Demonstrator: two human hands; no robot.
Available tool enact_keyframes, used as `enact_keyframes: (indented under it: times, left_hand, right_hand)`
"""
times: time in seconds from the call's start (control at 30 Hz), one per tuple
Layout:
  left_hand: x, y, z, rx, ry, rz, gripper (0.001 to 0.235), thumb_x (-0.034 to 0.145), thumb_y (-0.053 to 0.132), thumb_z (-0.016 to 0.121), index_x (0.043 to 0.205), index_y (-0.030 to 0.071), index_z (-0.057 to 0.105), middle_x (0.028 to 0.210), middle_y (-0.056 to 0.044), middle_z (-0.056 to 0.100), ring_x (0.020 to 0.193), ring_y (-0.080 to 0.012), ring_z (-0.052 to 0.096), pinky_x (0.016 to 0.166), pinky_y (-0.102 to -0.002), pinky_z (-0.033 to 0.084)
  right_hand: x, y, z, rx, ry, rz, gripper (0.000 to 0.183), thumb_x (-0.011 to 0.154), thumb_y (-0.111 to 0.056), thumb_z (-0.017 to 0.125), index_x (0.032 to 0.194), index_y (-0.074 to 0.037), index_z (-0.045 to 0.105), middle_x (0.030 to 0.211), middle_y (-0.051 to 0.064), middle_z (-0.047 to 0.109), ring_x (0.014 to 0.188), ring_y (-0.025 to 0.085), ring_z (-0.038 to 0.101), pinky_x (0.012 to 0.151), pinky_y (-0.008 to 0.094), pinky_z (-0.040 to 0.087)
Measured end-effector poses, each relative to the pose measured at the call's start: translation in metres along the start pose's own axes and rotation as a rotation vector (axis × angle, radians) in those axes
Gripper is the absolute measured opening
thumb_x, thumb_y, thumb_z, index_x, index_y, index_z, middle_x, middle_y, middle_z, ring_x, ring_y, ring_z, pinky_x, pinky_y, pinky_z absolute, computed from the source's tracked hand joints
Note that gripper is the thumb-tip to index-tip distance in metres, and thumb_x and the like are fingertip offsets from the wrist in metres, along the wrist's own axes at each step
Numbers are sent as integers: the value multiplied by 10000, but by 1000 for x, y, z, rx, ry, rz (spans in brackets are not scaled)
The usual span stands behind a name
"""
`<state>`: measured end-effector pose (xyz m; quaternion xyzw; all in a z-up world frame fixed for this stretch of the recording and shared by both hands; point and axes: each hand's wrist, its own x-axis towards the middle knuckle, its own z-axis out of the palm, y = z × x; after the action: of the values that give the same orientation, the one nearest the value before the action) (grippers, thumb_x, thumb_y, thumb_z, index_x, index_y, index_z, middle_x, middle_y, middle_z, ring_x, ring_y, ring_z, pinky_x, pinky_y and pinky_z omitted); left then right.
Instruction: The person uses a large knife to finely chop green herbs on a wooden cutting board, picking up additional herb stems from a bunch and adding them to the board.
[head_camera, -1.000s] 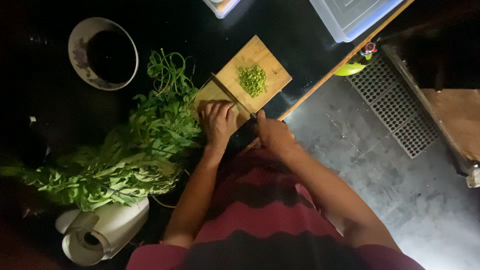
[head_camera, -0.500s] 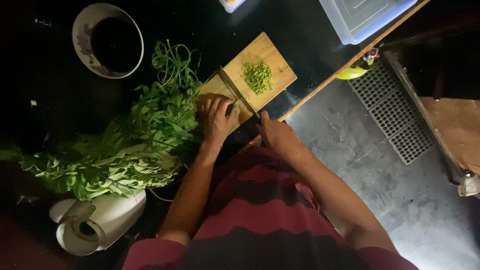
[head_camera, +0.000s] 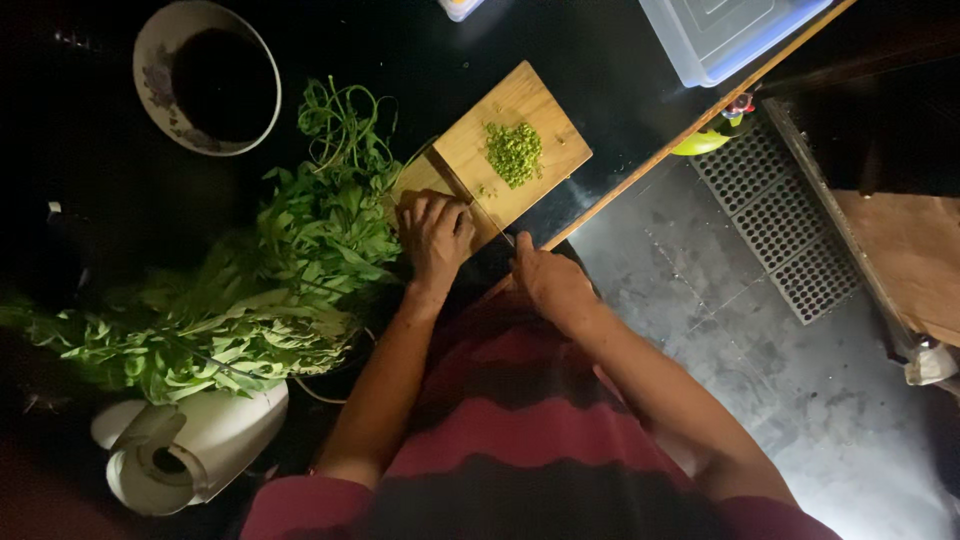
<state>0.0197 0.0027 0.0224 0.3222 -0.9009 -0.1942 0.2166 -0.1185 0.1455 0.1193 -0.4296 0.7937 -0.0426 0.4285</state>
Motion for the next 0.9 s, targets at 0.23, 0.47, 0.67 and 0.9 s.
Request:
enact_keyframes:
  times: [0.23, 0.47, 0.67, 0.9]
  left_hand:
    - [1, -1, -5, 42, -67, -8, 161, 854, 180, 816, 973, 116, 728, 1059, -26, 673, 1069, -269, 575, 953, -472, 409]
    - [-2, 1, -3, 7, -50, -38, 147, 863, 172, 819, 969, 126, 727, 1072, -21, 672, 1113, -276, 575, 970, -466, 417]
    - [5, 3, -7, -6, -30, -25, 134, 840, 151, 799, 949, 126, 724, 1065, -16, 690, 1098, -271, 581, 966, -478, 421]
    - [-5, -4, 0, -78, -41, -63, 118, 906, 151, 747, 1013, 109, 724, 1069, -52, 699, 1073, -313, 579, 997, -499, 427]
  right_hand:
    - [16, 3, 18, -211, -32, -36, 298, 1063, -200, 468, 1240, 30, 400, 903, 277, 718, 832, 435, 739, 668, 533, 600]
    - [32, 14, 26, -119, 37, -122, 662, 873, -289, 634, 1333, 95, 354, 896, 279, 707, 798, 468, 710, 668, 548, 576]
    - [38, 4, 28, -17, 43, -12, 361, 1050, -255, 490, 1243, 37, 398, 911, 280, 698, 818, 491, 696, 695, 576, 560]
    - [42, 20, 7, -49, 161, -149, 240, 1030, -174, 466, 1222, -44, 400, 958, 264, 707, 886, 495, 679, 758, 600, 523]
